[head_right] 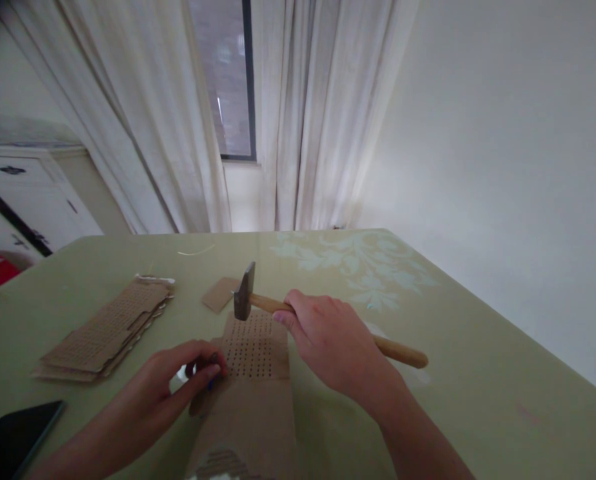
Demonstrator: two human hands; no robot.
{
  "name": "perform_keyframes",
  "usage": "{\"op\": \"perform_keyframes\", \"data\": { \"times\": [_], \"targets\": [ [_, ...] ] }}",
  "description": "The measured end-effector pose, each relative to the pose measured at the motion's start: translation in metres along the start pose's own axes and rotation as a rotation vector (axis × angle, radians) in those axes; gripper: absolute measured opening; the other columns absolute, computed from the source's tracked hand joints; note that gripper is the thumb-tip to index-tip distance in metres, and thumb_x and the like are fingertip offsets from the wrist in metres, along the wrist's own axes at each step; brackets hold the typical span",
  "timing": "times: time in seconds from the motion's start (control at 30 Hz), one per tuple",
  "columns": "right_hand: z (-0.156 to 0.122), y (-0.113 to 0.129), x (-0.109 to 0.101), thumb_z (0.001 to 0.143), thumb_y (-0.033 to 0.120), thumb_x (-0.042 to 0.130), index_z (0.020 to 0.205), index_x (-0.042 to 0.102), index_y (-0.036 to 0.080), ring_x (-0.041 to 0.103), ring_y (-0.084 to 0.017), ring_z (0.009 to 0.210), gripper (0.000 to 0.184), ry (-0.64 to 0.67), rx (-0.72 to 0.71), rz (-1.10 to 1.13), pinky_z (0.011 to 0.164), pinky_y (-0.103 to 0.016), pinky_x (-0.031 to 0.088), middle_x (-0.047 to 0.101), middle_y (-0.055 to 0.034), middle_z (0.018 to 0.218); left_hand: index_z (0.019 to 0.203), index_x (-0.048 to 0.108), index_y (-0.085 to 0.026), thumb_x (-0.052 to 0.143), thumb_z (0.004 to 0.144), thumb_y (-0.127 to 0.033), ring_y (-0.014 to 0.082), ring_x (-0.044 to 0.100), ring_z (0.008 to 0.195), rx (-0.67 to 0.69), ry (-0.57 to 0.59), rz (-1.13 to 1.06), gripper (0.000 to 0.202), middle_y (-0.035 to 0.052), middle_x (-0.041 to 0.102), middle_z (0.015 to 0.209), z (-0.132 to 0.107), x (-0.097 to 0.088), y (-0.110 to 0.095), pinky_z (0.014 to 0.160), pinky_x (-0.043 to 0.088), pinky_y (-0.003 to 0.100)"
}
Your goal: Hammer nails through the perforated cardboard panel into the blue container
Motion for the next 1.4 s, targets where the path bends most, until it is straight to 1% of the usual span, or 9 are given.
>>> {"op": "perform_keyframes", "data": {
  "times": [0.2, 0.37, 0.5, 0.7, 0.93, 1.07, 1.17, 1.3, 1.4],
  "targets": [
    [-0.001, 0.0, 0.001, 0.116, 0.036, 0.054, 0.091, 0.061, 0.024, 0.068, -0.025, 0.078, 0.028, 0.017, 0.014, -0.027, 0.069, -0.034, 0.033, 0.072, -0.0021, 0.083, 0.103, 0.077, -0.026, 0.057, 0.11, -0.038, 0.019, 0.07, 0.085, 0.005, -0.002, -0.019, 0.025, 0.0003, 0.079, 0.093, 0.001, -0.002, 0.001, 0.077, 0.05, 0.027],
    [-0.002, 0.001, 0.001, 0.116, 0.035, 0.054, 0.094, 0.063, 0.023, 0.067, -0.024, 0.078, 0.026, 0.015, 0.019, -0.029, 0.069, -0.035, 0.032, 0.074, -0.0027, 0.085, 0.103, 0.078, -0.027, 0.059, 0.109, -0.036, 0.0191, 0.071, 0.086, 0.013, 0.006, -0.009, 0.022, -0.0001, 0.08, 0.094, 0.001, -0.002, -0.001, 0.08, 0.051, 0.028],
    [-0.003, 0.002, -0.001, 0.116, 0.033, 0.054, 0.093, 0.063, 0.023, 0.067, -0.024, 0.077, 0.027, 0.026, 0.02, -0.031, 0.069, -0.034, 0.032, 0.074, -0.0024, 0.084, 0.1, 0.078, -0.026, 0.059, 0.109, -0.036, 0.0186, 0.07, 0.082, 0.019, 0.002, -0.01, 0.022, -0.0004, 0.079, 0.09, 0.001, -0.001, -0.001, 0.076, 0.05, 0.027],
    [-0.004, 0.007, 0.001, 0.118, 0.034, 0.053, 0.097, 0.062, 0.022, 0.07, -0.026, 0.082, 0.025, 0.052, 0.005, -0.055, 0.071, -0.035, 0.031, 0.075, -0.0032, 0.088, 0.1, 0.077, -0.026, 0.06, 0.109, -0.034, 0.0179, 0.068, 0.08, 0.049, -0.019, 0.011, 0.021, -0.0012, 0.077, 0.087, 0.001, 0.0, 0.0, 0.076, 0.05, 0.026],
    [-0.003, 0.008, 0.002, 0.118, 0.034, 0.053, 0.097, 0.062, 0.022, 0.069, -0.026, 0.081, 0.026, 0.069, 0.003, -0.051, 0.07, -0.035, 0.031, 0.074, -0.0028, 0.087, 0.1, 0.077, -0.028, 0.062, 0.107, -0.029, 0.0162, 0.069, 0.078, 0.104, -0.053, 0.016, 0.016, -0.003, 0.078, 0.087, 0.0, -0.003, -0.007, 0.073, 0.05, 0.024],
    [-0.004, 0.009, 0.002, 0.117, 0.032, 0.054, 0.098, 0.064, 0.022, 0.069, -0.025, 0.083, 0.024, 0.067, -0.024, 0.013, 0.074, -0.035, 0.034, 0.075, -0.0029, 0.089, 0.1, 0.078, -0.029, 0.065, 0.106, -0.026, 0.015, 0.07, 0.079, 0.154, -0.089, 0.024, 0.013, -0.0042, 0.078, 0.088, -0.001, -0.004, -0.01, 0.074, 0.05, 0.023],
    [-0.01, 0.013, -0.006, 0.117, 0.032, 0.055, 0.101, 0.065, 0.023, 0.07, -0.024, 0.087, 0.022, 0.023, -0.078, 0.116, 0.076, -0.035, 0.037, 0.076, -0.0017, 0.093, 0.098, 0.077, -0.028, 0.067, 0.106, -0.025, 0.0146, 0.069, 0.079, 0.185, -0.095, 0.033, 0.013, -0.0042, 0.077, 0.087, -0.001, -0.002, -0.012, 0.074, 0.05, 0.023],
    [-0.021, 0.02, -0.016, 0.118, 0.034, 0.053, 0.097, 0.065, 0.025, 0.067, -0.021, 0.079, 0.025, -0.034, -0.109, 0.198, 0.073, -0.034, 0.037, 0.074, 0.0011, 0.087, 0.097, 0.077, -0.028, 0.065, 0.107, -0.022, 0.0148, 0.069, 0.083, 0.212, -0.094, 0.046, 0.016, -0.0037, 0.077, 0.089, -0.003, -0.001, -0.015, 0.076, 0.05, 0.023],
    [-0.028, 0.026, -0.009, 0.117, 0.033, 0.055, 0.099, 0.068, 0.025, 0.069, -0.022, 0.08, 0.023, 0.026, -0.127, 0.139, 0.072, -0.034, 0.038, 0.076, 0.0001, 0.088, 0.101, 0.078, -0.028, 0.065, 0.106, -0.02, 0.0169, 0.071, 0.089, 0.218, -0.081, 0.061, 0.016, -0.0017, 0.078, 0.095, -0.004, -0.001, -0.017, 0.08, 0.051, 0.025]
  ]
}}
Point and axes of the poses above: each hand's wrist, its own z-axis towards the middle knuckle, its own x-axis out of the palm, y = z × x, the point moved 7 cm from there along z, towards the middle knuckle
